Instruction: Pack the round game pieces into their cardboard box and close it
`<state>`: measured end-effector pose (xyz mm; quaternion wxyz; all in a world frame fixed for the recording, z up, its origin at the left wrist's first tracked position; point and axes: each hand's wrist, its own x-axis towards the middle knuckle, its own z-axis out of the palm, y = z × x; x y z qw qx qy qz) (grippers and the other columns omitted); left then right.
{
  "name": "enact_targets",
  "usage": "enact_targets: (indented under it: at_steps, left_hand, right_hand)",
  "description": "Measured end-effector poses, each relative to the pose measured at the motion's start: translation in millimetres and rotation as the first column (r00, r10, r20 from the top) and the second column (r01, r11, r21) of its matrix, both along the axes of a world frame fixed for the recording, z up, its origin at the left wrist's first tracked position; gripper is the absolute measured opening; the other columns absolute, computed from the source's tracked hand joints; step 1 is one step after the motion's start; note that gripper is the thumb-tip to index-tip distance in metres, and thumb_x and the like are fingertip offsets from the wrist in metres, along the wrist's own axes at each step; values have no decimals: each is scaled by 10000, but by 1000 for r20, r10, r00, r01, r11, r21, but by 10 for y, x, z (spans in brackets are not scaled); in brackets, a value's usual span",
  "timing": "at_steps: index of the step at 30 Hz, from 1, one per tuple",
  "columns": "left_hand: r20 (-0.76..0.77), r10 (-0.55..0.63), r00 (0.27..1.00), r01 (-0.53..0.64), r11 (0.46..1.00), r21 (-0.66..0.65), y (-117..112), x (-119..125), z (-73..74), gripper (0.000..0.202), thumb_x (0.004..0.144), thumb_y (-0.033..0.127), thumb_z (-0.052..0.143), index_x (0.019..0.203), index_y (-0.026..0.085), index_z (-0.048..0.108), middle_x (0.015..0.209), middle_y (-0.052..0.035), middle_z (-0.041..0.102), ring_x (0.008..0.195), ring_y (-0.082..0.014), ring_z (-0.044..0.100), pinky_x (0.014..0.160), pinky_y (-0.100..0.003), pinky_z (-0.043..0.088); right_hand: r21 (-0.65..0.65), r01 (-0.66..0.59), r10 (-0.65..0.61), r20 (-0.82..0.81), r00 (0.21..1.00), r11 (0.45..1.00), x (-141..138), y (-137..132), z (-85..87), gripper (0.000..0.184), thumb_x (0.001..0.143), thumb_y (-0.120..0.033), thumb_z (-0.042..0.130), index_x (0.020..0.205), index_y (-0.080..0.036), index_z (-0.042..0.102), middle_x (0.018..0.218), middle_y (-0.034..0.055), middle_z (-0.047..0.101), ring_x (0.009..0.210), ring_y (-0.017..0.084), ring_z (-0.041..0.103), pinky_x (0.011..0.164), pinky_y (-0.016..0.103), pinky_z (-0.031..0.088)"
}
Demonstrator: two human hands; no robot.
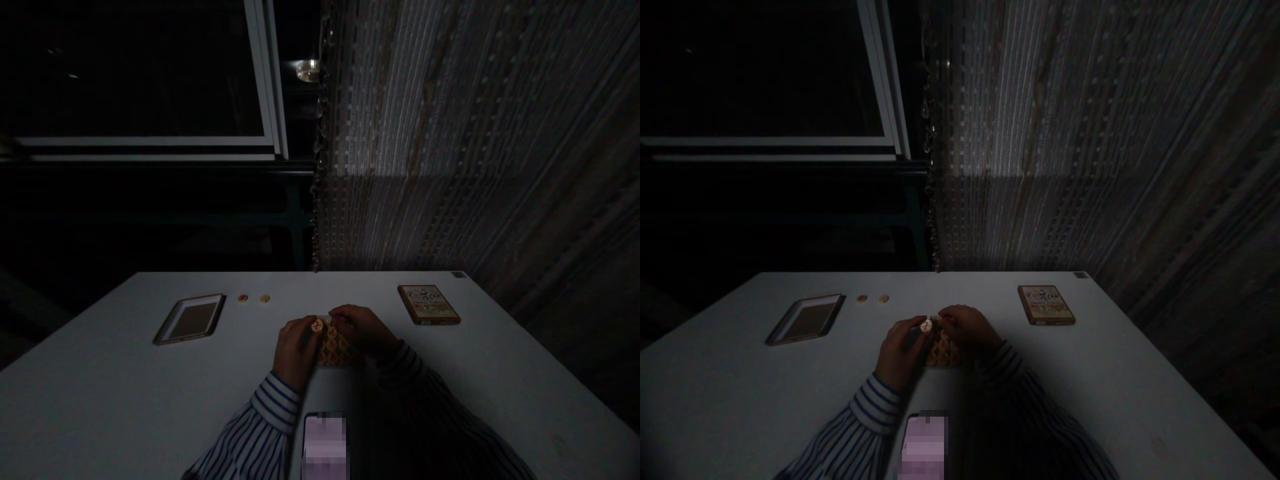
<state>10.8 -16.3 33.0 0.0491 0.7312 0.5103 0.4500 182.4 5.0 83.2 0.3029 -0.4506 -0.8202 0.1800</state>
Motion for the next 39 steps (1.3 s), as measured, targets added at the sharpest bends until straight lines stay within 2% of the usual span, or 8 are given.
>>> enact_targets:
  at_steps: [7, 12, 19, 22, 27, 33, 39]
  left_hand:
    - [37, -4, 999, 5, 1000, -19, -27, 78, -38, 241, 770, 283, 512, 989, 188, 547, 941, -51, 616, 890, -177, 543, 797, -341, 436]
    - [58, 6, 998, -7, 1000, 18, -62, 94, -108, 245, 759, 271, 528, 987, 183, 548, 934, -53, 622, 872, -174, 554, 784, -332, 447]
    - [60, 16, 998, -21, 997, 81, -66, 100, -127, 240, 746, 246, 544, 976, 180, 556, 908, -55, 634, 846, -171, 568, 758, -320, 462]
    - [64, 4, 998, -10, 995, 97, -71, 100, -124, 239, 746, 239, 546, 979, 183, 552, 903, -53, 634, 842, -167, 568, 758, -319, 463]
    - [46, -30, 998, 25, 994, 108, -80, 94, -106, 257, 750, 238, 544, 1001, 181, 538, 922, -55, 631, 854, -164, 562, 767, -320, 461]
    - [61, -32, 998, 30, 999, 39, -84, 84, -124, 260, 758, 247, 529, 1013, 194, 541, 950, -55, 626, 885, -172, 560, 785, -330, 456]
    - [155, -69, 986, 72, 997, -18, -114, 81, -92, 283, 741, 262, 547, 1015, 194, 550, 966, -61, 616, 893, -172, 563, 792, -325, 464]
  right_hand:
    - [-66, -20, 19, -13, 1000, 998, 19, -12, 1, 194, 774, -244, 473, 877, -171, 621, 829, 43, 663, 762, 148, 602, 690, 245, 448]
    - [-146, -61, 54, -53, 997, 987, 19, 2, -87, 201, 785, -263, 467, 911, -182, 601, 832, 32, 668, 745, 145, 611, 652, 233, 459]
    - [-139, -195, 166, -193, 967, 971, 16, 38, -235, 223, 804, -284, 464, 970, -182, 573, 907, 41, 647, 812, 138, 601, 723, 245, 460]
    - [-128, -246, 208, -250, 946, 961, 5, 32, -244, 227, 803, -293, 471, 971, -180, 575, 937, 50, 637, 845, 143, 591, 752, 258, 457]
    - [-201, -302, 206, -394, 896, 932, -29, 13, -223, 253, 800, -336, 477, 949, -160, 582, 931, 66, 640, 839, 149, 594, 756, 271, 466]
    - [-233, -239, 143, -366, 920, 943, -32, 23, -234, 211, 771, -323, 521, 890, -165, 594, 875, 55, 655, 807, 156, 599, 740, 286, 473]
    - [-228, -282, 186, -367, 912, 932, -2, 50, -280, 241, 792, -336, 487, 939, -177, 592, 941, 57, 643, 844, 161, 594, 755, 285, 468]
